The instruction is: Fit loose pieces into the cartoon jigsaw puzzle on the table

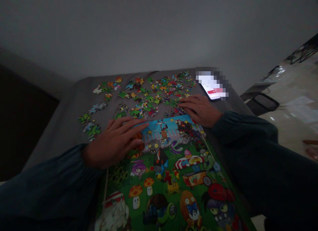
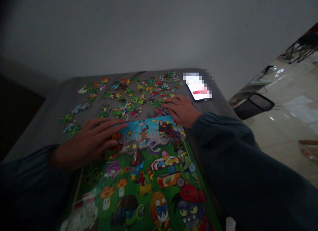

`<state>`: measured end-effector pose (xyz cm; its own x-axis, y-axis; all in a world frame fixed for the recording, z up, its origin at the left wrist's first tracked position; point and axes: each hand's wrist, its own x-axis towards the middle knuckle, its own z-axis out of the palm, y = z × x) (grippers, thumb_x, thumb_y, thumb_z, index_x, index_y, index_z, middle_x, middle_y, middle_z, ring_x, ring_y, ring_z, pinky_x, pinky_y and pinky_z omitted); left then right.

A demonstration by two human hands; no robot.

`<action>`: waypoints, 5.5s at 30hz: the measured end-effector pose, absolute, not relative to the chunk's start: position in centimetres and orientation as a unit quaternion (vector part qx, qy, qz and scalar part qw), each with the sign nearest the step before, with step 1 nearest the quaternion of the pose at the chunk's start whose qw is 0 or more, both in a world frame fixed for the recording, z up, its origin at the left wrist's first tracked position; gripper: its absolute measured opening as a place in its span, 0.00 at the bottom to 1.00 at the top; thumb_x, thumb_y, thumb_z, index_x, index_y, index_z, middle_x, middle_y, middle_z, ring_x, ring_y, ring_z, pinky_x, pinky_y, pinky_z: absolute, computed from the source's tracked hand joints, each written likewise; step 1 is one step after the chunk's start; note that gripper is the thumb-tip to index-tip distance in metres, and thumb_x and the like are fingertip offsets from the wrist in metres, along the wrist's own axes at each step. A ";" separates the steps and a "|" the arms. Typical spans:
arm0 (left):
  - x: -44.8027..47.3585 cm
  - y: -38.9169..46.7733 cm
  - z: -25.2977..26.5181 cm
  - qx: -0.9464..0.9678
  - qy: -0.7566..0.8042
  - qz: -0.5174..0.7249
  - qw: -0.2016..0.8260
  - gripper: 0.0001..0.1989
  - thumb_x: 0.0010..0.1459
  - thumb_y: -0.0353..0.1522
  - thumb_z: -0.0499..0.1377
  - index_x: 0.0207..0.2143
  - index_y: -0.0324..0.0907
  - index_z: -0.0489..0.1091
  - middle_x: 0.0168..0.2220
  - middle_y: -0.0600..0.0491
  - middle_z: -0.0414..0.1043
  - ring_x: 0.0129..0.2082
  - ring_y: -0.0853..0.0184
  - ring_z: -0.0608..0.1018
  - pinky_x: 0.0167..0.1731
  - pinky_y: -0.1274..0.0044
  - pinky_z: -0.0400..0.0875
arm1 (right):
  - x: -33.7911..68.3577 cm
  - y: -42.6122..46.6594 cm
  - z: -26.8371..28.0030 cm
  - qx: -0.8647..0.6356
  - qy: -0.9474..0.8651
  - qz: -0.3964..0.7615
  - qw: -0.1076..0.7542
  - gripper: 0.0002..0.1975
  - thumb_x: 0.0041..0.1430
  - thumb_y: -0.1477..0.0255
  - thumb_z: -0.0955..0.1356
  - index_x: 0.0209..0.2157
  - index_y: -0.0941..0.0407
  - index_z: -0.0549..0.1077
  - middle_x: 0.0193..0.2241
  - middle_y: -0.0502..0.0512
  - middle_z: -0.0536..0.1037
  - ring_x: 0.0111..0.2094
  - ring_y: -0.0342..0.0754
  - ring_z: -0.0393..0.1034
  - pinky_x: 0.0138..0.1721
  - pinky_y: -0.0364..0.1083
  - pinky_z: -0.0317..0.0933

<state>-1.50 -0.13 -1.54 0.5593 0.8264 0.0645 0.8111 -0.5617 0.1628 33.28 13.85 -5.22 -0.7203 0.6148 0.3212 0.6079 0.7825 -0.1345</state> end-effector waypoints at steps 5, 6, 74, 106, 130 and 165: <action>-1.8 0.0 -1.4 0.885 0.457 0.047 0.074 0.25 0.73 0.48 0.45 0.66 0.57 0.64 0.68 0.54 0.64 0.64 0.51 0.65 0.61 0.57 0.61 | 33.2 13.8 -5.2 -0.331 -0.927 0.011 0.178 0.19 0.71 0.71 0.60 0.56 0.51 0.76 0.58 0.57 0.76 0.56 0.61 0.66 0.53 0.63 0.62; -1.8 0.0 -1.4 0.886 0.455 0.038 0.077 0.24 0.72 0.49 0.45 0.66 0.59 0.63 0.68 0.55 0.63 0.64 0.51 0.65 0.61 0.57 0.61 | 33.2 13.8 -5.1 -0.331 -0.927 0.012 0.178 0.19 0.71 0.71 0.60 0.56 0.52 0.76 0.58 0.57 0.76 0.56 0.60 0.66 0.53 0.63 0.62; 1.4 -2.4 2.1 0.904 0.368 0.141 0.166 0.18 0.74 0.40 0.49 0.54 0.44 0.73 0.49 0.49 0.79 0.49 0.62 0.77 0.52 0.69 0.68 | 28.8 0.4 -0.7 -0.093 -0.947 0.306 0.014 0.31 0.58 0.85 0.68 0.62 0.54 0.67 0.53 0.59 0.75 0.53 0.55 0.66 0.52 0.54 0.63; -2.8 0.1 2.1 0.761 0.504 0.298 0.280 0.10 0.66 0.34 0.60 0.42 0.45 0.82 0.36 0.50 0.81 0.34 0.68 0.80 0.34 0.78 0.75 | 32.1 8.9 -0.4 -0.208 -0.926 0.024 0.314 0.12 0.69 0.74 0.64 0.45 0.56 0.79 0.33 0.56 0.83 0.32 0.49 0.77 0.35 0.48 0.70; -1.2 -0.8 1.4 0.711 0.540 0.126 0.431 0.12 0.62 0.40 0.62 0.39 0.46 0.83 0.31 0.56 0.83 0.27 0.69 0.79 0.26 0.81 0.69 | 31.4 9.7 -3.2 -0.246 -0.924 0.099 0.278 0.13 0.68 0.70 0.63 0.45 0.53 0.80 0.31 0.55 0.82 0.31 0.47 0.74 0.35 0.47 0.69; -0.4 -0.9 0.1 0.765 0.603 0.048 0.222 0.29 0.46 0.43 0.76 0.51 0.53 0.76 0.49 0.51 0.69 0.49 0.54 0.69 0.51 0.62 0.64 | 31.5 9.7 -3.6 -0.223 -0.926 0.099 0.287 0.12 0.68 0.70 0.64 0.44 0.53 0.80 0.30 0.54 0.82 0.30 0.46 0.76 0.34 0.45 0.69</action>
<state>-0.41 -0.92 0.10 0.2683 0.9436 -0.1938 0.9010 -0.1746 0.3972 31.47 9.70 -3.64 -0.7349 0.4709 0.4881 0.3567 0.8805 -0.3123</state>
